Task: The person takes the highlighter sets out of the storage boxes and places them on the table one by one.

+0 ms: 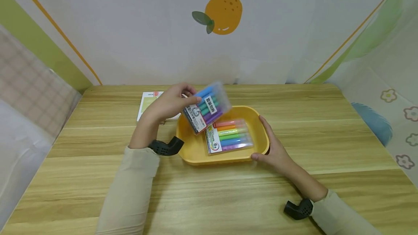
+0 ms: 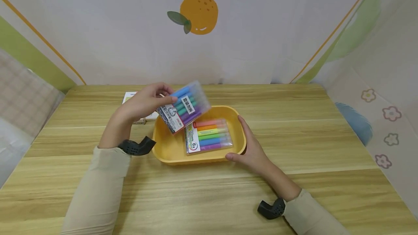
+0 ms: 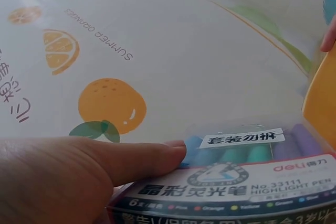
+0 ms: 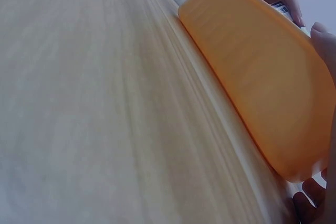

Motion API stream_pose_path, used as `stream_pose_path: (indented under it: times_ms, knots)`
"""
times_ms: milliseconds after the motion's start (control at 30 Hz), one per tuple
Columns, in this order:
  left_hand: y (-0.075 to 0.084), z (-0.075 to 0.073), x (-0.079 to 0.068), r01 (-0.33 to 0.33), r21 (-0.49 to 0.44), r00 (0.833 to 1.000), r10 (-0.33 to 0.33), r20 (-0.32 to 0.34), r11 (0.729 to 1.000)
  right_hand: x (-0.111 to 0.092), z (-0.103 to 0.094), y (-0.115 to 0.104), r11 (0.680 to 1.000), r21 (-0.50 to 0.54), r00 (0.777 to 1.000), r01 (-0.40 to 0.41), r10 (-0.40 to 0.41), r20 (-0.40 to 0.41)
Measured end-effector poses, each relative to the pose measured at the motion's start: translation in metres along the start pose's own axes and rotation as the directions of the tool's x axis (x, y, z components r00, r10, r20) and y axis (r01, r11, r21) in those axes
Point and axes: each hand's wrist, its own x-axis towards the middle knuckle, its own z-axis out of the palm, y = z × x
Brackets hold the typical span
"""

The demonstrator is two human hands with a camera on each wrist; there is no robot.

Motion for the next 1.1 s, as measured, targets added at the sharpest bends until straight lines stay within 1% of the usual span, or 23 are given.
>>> stream_pose_path:
  times_ms: [200,533,900,1100]
  knots:
    - [0.0,-0.005,-0.001,0.011,-0.005,1.0,-0.011,-0.006,1.0,0.0,0.0,0.001,1.0,0.006,1.0,0.003,-0.003,0.003]
    - [-0.002,-0.013,-0.003,0.003,0.008,1.0,-0.003,-0.028,1.0,0.0,0.0,0.001,1.0,0.017,1.0,0.002,-0.002,-0.001]
    - [-0.006,-0.016,-0.004,0.038,-0.021,0.998,-0.039,-0.046,0.999,0.001,0.001,0.001,1.0,0.016,1.0,0.005,-0.005,0.0]
    - [-0.009,-0.018,-0.004,0.069,-0.034,0.994,-0.072,-0.084,0.997,0.0,0.001,0.0,1.0,0.025,1.0,-0.004,0.004,0.005]
